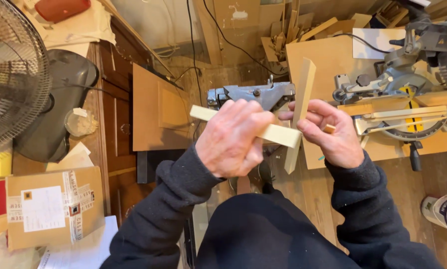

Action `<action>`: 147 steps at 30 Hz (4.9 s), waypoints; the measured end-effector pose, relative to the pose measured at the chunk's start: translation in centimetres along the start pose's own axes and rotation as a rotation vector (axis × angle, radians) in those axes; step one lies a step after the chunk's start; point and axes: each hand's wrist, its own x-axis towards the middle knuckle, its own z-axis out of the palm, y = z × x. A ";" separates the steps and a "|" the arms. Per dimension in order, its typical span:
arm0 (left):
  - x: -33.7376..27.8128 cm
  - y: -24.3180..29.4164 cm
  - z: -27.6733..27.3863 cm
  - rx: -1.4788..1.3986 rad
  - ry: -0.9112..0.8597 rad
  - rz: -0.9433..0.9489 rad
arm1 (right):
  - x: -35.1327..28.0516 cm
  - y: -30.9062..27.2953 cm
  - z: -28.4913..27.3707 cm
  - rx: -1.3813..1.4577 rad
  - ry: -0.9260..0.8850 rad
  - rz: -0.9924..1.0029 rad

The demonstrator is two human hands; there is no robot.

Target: The recorder marks wooden frame molding with a pencil and then uses a manual miter chopper to cut precise 45-degree angles for art framing.

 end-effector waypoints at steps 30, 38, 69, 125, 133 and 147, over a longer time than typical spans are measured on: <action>-1.8 -0.8 0.9 0.160 0.207 0.390 | 3.7 0.5 2.3 0.327 -0.039 -0.018; 0.2 -1.8 0.3 0.139 0.150 0.254 | 4.8 -1.0 3.0 0.111 0.008 -0.325; 1.8 -5.0 2.7 -0.816 0.257 -0.336 | 5.8 3.9 2.7 -0.569 0.191 -0.543; -6.0 5.3 28.3 -1.392 -0.135 -0.881 | -17.1 16.8 -7.5 -0.406 0.564 0.312; -15.0 1.7 50.4 -1.090 -0.031 -1.413 | -20.4 20.5 -16.8 -0.415 0.759 0.512; -7.1 -5.7 63.7 0.137 0.206 -1.424 | -23.1 20.5 -26.0 -0.518 0.549 0.408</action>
